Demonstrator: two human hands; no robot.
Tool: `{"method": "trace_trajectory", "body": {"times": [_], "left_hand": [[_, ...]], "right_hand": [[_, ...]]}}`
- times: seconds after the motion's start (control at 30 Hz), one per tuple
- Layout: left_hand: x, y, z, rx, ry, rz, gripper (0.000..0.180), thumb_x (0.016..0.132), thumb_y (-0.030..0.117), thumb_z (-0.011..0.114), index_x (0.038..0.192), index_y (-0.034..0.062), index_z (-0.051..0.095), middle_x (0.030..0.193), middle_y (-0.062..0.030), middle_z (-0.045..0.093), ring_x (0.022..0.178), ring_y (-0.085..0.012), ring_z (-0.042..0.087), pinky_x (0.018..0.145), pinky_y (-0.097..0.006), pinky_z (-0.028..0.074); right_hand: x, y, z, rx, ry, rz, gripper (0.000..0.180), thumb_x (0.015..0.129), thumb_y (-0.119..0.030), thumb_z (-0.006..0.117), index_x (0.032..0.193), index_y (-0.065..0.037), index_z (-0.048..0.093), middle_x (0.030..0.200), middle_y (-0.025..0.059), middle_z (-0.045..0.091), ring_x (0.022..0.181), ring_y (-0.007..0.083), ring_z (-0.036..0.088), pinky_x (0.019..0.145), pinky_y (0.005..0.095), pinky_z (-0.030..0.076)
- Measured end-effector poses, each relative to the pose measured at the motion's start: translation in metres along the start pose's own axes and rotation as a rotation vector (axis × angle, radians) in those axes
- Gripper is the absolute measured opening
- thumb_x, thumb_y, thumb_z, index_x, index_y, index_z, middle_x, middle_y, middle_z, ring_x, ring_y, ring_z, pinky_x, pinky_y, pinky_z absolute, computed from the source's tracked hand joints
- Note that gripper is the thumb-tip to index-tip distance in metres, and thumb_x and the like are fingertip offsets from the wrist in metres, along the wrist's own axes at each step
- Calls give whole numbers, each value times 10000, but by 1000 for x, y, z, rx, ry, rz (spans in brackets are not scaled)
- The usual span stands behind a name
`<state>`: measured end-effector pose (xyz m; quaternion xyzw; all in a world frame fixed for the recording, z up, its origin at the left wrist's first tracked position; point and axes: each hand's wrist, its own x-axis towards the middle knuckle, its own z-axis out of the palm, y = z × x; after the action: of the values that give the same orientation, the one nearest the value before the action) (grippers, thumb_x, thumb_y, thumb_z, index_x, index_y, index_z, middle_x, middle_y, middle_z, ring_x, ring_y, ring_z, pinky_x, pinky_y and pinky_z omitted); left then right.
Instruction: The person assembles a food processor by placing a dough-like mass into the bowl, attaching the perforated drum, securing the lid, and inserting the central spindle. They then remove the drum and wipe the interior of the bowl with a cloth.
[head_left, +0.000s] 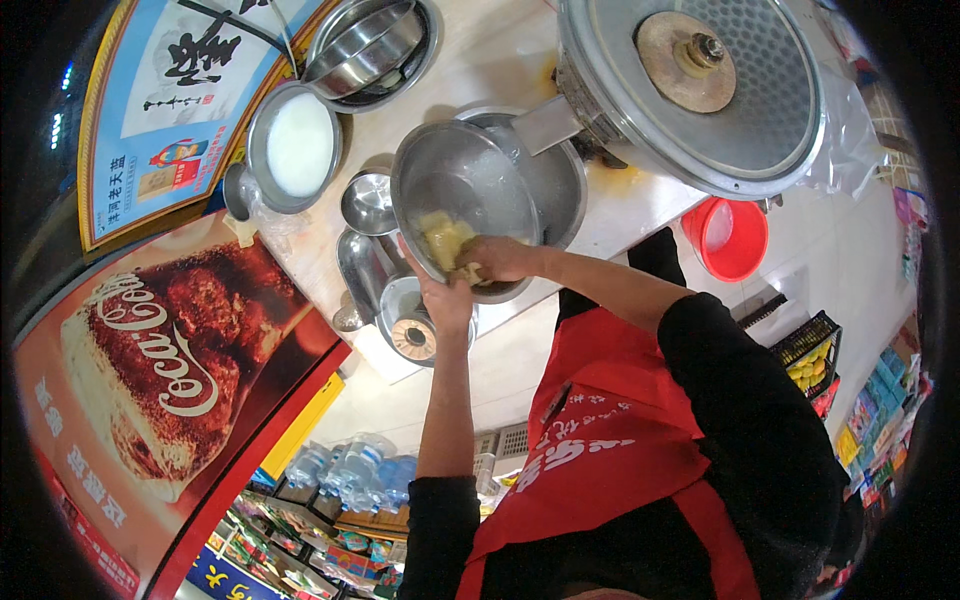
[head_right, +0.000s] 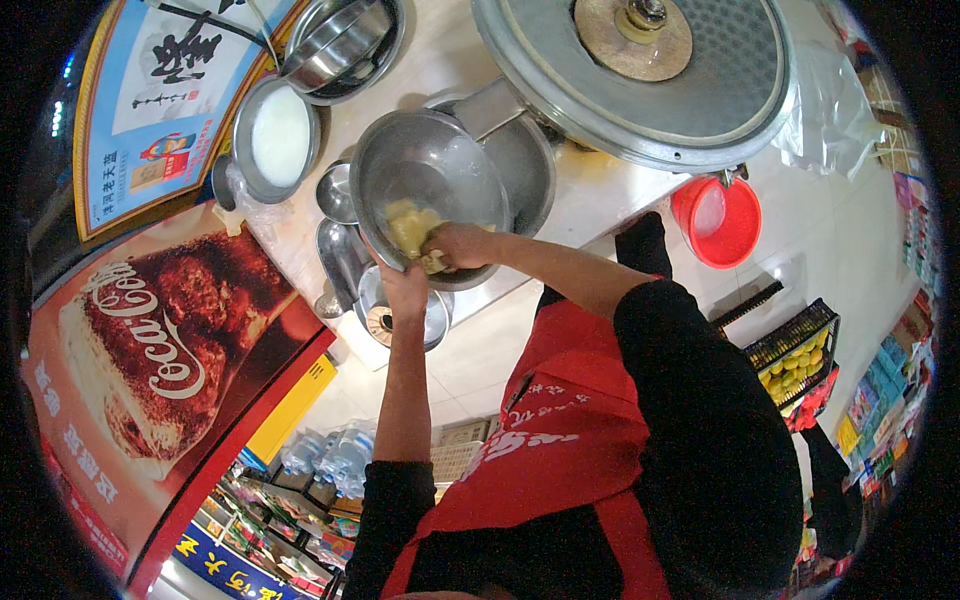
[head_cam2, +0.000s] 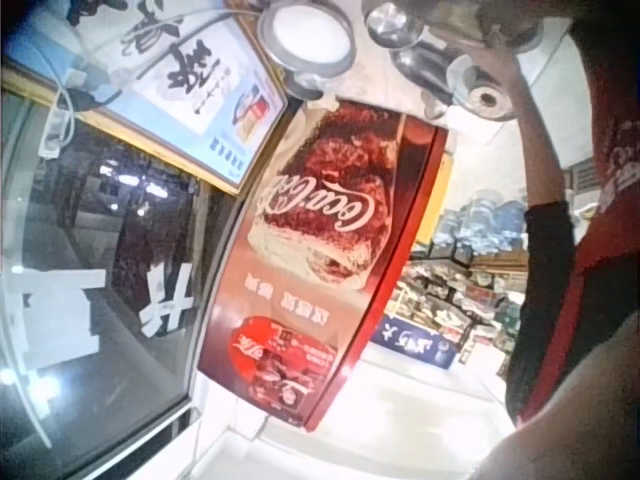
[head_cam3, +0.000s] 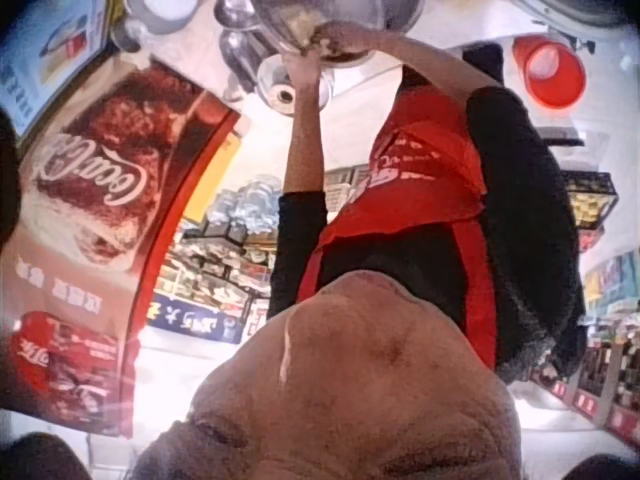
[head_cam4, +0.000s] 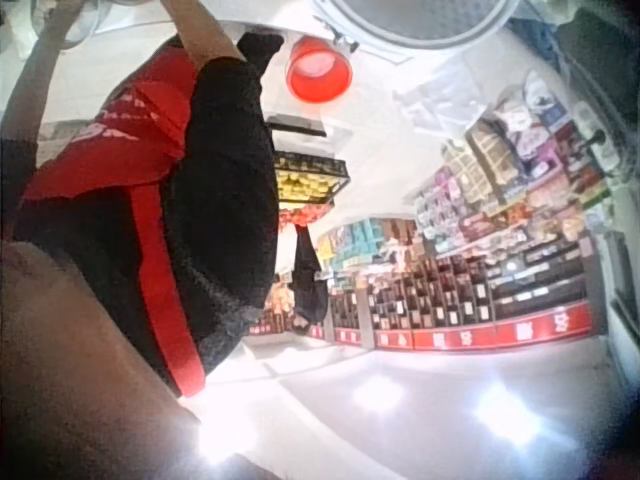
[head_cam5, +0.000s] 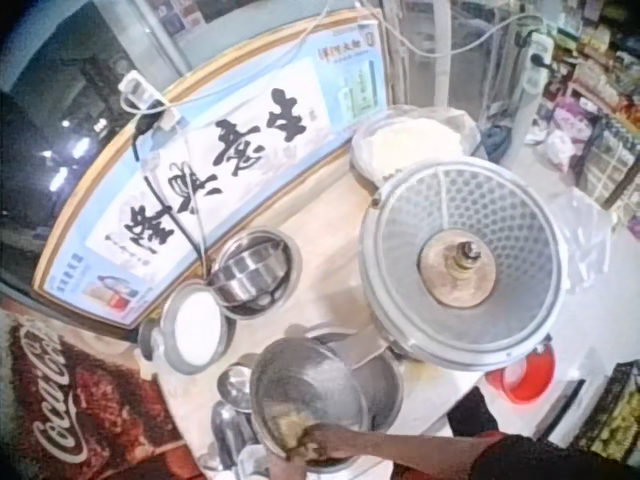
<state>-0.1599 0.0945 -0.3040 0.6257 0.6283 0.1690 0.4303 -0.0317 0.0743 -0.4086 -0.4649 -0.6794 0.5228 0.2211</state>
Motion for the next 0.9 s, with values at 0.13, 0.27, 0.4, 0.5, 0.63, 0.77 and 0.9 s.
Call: {"method": "trace_trajectory", "body": {"times": [0.13, 0.27, 0.4, 0.5, 0.63, 0.77, 0.9], "left_hand": [[-4, 16, -1, -26, -28, -2, 997, 712, -117, 438, 1558, 195, 14, 1463, -268, 379, 1325, -379, 434, 1080, -409, 367], [-12, 42, 7, 72, -47, 103, 1006, 696, -142, 445, 1558, 181, 38, 1511, -252, 302, 1348, -405, 395, 1086, -422, 365], [-22, 69, 11, 247, 27, 227, 993, 665, -190, 442, 1550, 130, 127, 1566, -211, 208, 1441, -386, 227, 1140, -392, 290], [-29, 82, 2, 397, 81, 335, 961, 638, -172, 477, 1526, 78, 209, 1575, -150, 229, 1447, -394, 192, 1151, -409, 273], [-38, 83, -9, 558, 132, 378, 901, 656, -143, 451, 1512, 70, 267, 1548, -219, 257, 1423, -412, 258, 1126, -420, 313], [-42, 69, -30, 527, 227, 514, 929, 652, -165, 471, 1521, 77, 252, 1542, -233, 259, 1400, -403, 321, 1108, -411, 345], [-38, 38, -56, 264, 311, 283, 845, 701, -152, 457, 1501, 21, 247, 1539, -207, 279, 1387, -365, 358, 1150, -391, 261]], "right_hand": [[-4, 48, -4, -402, 43, 140, 311, 848, -159, 586, 1148, -77, 583, 1121, 156, 615, 1129, 335, 570, 883, 428, 507], [16, 73, -17, -385, 356, 421, 312, 872, -155, 575, 1170, -64, 550, 1183, 163, 575, 1128, 345, 573, 891, 436, 509], [25, 70, -18, -215, 579, 617, 361, 868, -137, 592, 1215, -65, 523, 1174, 176, 566, 1111, 337, 586, 899, 429, 513], [10, 68, -15, -179, 632, 587, 329, 870, -94, 525, 1197, -65, 536, 1147, 206, 594, 1074, 369, 596, 876, 458, 507], [-19, 73, -17, -127, 466, 695, 427, 832, -121, 610, 1249, -94, 525, 1224, 212, 565, 1144, 368, 557, 912, 449, 490], [-40, 70, -10, -129, 481, 665, 554, 815, -216, 680, 1332, -157, 491, 1396, 201, 435, 1271, 372, 454, 986, 439, 445], [-58, 71, -2, -802, 450, 439, 555, 794, -127, 645, 1329, -139, 499, 1419, 203, 398, 1245, 364, 478, 920, 440, 483]]}}
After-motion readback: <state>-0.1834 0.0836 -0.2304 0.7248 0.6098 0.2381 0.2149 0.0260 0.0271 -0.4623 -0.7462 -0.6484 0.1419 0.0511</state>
